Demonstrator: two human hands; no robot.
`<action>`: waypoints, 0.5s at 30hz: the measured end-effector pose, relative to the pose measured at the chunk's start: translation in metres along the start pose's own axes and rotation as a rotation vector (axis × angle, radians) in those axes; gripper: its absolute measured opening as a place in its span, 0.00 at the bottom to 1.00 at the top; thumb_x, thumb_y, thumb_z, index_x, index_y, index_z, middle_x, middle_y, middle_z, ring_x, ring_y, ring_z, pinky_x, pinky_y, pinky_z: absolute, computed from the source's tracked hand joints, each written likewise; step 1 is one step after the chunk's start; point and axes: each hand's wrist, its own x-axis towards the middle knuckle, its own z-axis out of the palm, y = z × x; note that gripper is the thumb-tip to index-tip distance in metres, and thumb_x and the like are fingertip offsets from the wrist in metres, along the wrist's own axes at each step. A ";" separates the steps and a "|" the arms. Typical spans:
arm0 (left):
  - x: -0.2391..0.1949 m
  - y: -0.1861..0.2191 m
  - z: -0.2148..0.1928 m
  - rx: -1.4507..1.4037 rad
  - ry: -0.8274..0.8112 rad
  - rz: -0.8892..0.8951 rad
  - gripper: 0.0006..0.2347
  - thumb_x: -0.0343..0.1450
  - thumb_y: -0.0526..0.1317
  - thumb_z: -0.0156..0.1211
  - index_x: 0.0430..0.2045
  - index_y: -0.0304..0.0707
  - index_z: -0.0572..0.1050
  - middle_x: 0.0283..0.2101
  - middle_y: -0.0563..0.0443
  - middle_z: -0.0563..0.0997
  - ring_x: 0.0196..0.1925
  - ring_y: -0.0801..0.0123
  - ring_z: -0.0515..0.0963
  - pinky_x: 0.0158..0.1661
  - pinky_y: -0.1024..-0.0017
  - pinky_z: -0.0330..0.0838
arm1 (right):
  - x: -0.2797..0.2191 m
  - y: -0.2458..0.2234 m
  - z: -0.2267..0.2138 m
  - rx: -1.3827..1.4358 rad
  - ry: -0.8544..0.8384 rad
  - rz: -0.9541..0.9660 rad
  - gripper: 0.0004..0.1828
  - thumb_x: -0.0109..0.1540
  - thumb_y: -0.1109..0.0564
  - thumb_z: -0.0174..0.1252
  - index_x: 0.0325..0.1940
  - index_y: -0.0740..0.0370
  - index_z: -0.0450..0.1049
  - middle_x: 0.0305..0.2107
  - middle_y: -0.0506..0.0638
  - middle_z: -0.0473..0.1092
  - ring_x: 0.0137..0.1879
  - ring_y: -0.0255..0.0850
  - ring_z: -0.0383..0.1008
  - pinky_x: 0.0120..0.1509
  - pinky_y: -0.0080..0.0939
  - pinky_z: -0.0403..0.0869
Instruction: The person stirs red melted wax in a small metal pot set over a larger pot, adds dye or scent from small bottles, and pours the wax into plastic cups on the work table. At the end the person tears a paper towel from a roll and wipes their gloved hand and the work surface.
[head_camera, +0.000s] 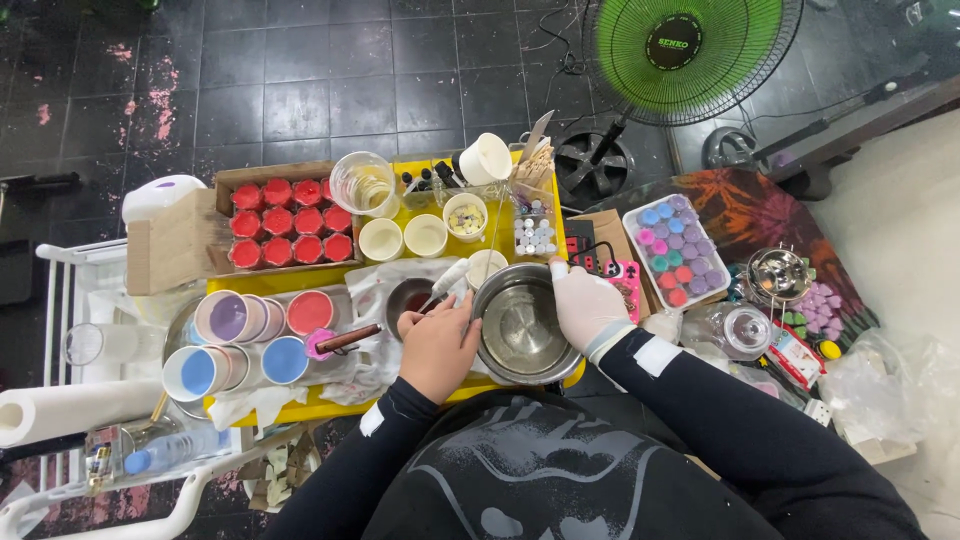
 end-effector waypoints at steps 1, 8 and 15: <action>0.001 0.000 0.000 0.000 0.000 0.001 0.15 0.71 0.42 0.57 0.50 0.35 0.78 0.37 0.47 0.85 0.57 0.62 0.80 0.45 0.57 0.56 | 0.001 0.002 0.003 0.000 0.001 0.001 0.28 0.62 0.62 0.49 0.68 0.64 0.60 0.39 0.61 0.74 0.44 0.53 0.79 0.46 0.50 0.77; 0.002 0.001 -0.004 0.023 -0.036 0.008 0.16 0.71 0.41 0.57 0.52 0.34 0.76 0.36 0.47 0.85 0.57 0.60 0.80 0.48 0.56 0.56 | 0.006 0.009 0.013 0.053 -0.014 -0.008 0.26 0.63 0.64 0.47 0.67 0.65 0.59 0.39 0.63 0.74 0.46 0.55 0.79 0.49 0.51 0.77; 0.001 -0.003 -0.001 0.014 -0.031 0.031 0.17 0.72 0.41 0.56 0.53 0.34 0.75 0.36 0.47 0.84 0.58 0.60 0.80 0.48 0.56 0.56 | 0.008 0.012 0.008 0.065 -0.073 -0.036 0.29 0.63 0.66 0.46 0.70 0.68 0.56 0.42 0.65 0.73 0.47 0.57 0.78 0.51 0.52 0.76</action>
